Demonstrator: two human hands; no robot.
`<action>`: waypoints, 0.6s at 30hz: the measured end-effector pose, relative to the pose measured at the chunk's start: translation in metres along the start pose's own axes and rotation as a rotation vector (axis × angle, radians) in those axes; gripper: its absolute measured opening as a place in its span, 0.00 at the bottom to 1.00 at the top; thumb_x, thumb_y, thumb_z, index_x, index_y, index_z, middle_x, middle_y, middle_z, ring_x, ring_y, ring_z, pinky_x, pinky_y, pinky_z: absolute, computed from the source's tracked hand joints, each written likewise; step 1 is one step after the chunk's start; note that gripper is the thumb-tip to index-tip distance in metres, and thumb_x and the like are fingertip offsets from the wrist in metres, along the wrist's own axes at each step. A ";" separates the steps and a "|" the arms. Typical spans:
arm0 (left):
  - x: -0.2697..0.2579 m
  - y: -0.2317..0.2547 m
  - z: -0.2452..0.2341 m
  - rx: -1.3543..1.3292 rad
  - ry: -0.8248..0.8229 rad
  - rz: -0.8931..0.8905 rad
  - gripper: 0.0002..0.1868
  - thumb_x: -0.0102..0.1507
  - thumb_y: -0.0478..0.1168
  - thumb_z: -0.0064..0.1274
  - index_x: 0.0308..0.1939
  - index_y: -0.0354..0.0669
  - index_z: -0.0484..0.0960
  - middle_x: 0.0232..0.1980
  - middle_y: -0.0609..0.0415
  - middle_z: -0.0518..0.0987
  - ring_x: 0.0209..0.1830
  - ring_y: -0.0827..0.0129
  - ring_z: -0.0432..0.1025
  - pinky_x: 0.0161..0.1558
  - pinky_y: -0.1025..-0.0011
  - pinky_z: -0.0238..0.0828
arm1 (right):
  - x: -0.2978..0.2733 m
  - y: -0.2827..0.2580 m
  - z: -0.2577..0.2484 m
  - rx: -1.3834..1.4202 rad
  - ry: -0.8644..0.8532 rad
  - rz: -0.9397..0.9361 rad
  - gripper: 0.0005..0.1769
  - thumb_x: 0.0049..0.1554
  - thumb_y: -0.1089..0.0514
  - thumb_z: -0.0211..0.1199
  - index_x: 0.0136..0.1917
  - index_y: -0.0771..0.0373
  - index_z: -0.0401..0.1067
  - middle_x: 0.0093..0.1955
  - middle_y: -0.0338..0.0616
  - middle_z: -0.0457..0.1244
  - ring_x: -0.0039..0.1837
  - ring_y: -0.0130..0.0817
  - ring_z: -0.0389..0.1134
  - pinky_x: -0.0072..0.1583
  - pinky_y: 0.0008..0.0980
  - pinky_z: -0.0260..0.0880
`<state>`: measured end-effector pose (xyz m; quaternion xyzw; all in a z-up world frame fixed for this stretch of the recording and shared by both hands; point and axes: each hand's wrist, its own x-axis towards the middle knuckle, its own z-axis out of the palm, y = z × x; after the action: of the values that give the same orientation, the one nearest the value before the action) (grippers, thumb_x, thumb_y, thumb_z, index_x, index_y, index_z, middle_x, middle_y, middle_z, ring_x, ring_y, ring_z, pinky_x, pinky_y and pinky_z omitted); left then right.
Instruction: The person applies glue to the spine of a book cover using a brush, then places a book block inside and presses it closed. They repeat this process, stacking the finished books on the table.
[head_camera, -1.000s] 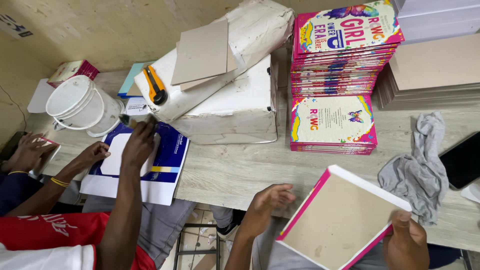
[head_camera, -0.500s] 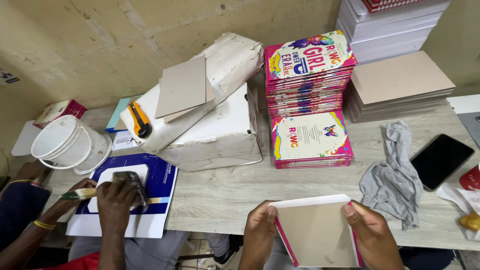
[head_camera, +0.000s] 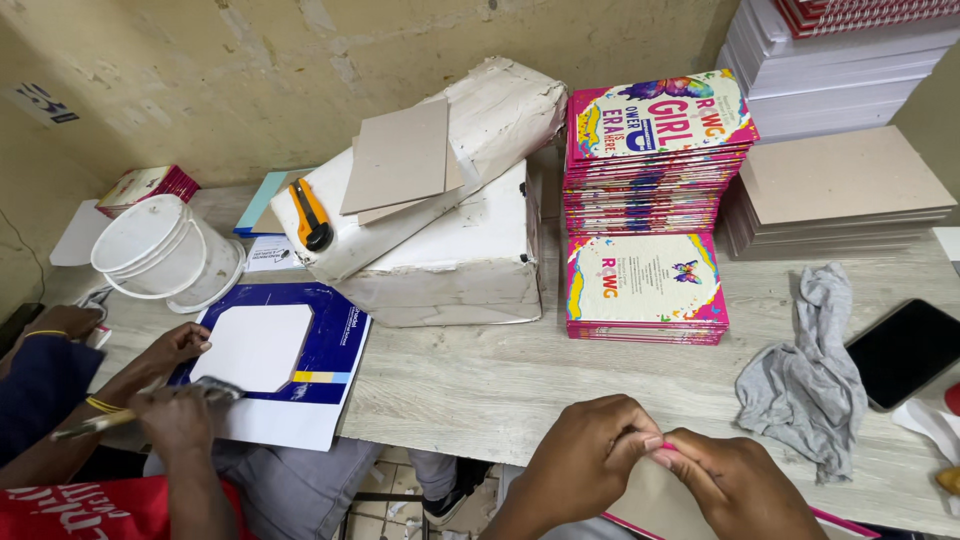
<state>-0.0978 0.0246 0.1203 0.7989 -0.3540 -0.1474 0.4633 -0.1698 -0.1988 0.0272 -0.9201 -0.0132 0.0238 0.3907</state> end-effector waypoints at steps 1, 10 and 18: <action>-0.001 -0.005 0.003 0.014 0.002 0.055 0.14 0.77 0.48 0.44 0.43 0.50 0.81 0.41 0.58 0.80 0.40 0.64 0.74 0.44 0.64 0.67 | -0.001 0.001 0.000 -0.019 -0.014 0.015 0.16 0.63 0.37 0.58 0.44 0.39 0.83 0.31 0.24 0.71 0.35 0.21 0.70 0.45 0.25 0.70; -0.009 -0.019 0.020 0.060 0.125 0.194 0.03 0.71 0.37 0.48 0.44 0.44 0.78 0.41 0.53 0.79 0.39 0.57 0.75 0.42 0.60 0.69 | 0.000 -0.013 -0.008 0.007 -0.057 0.031 0.17 0.63 0.36 0.61 0.38 0.42 0.80 0.31 0.22 0.73 0.37 0.16 0.72 0.46 0.23 0.71; -0.004 -0.042 0.040 0.054 0.275 0.420 0.04 0.66 0.31 0.49 0.38 0.39 0.79 0.35 0.50 0.75 0.32 0.59 0.71 0.35 0.62 0.66 | -0.003 -0.006 -0.007 -0.066 -0.091 -0.106 0.16 0.66 0.36 0.60 0.41 0.42 0.77 0.34 0.28 0.74 0.38 0.28 0.77 0.44 0.32 0.70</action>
<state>-0.1047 0.0153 0.0634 0.7326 -0.4497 0.0717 0.5059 -0.1723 -0.2000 0.0363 -0.9284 -0.0802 0.0446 0.3601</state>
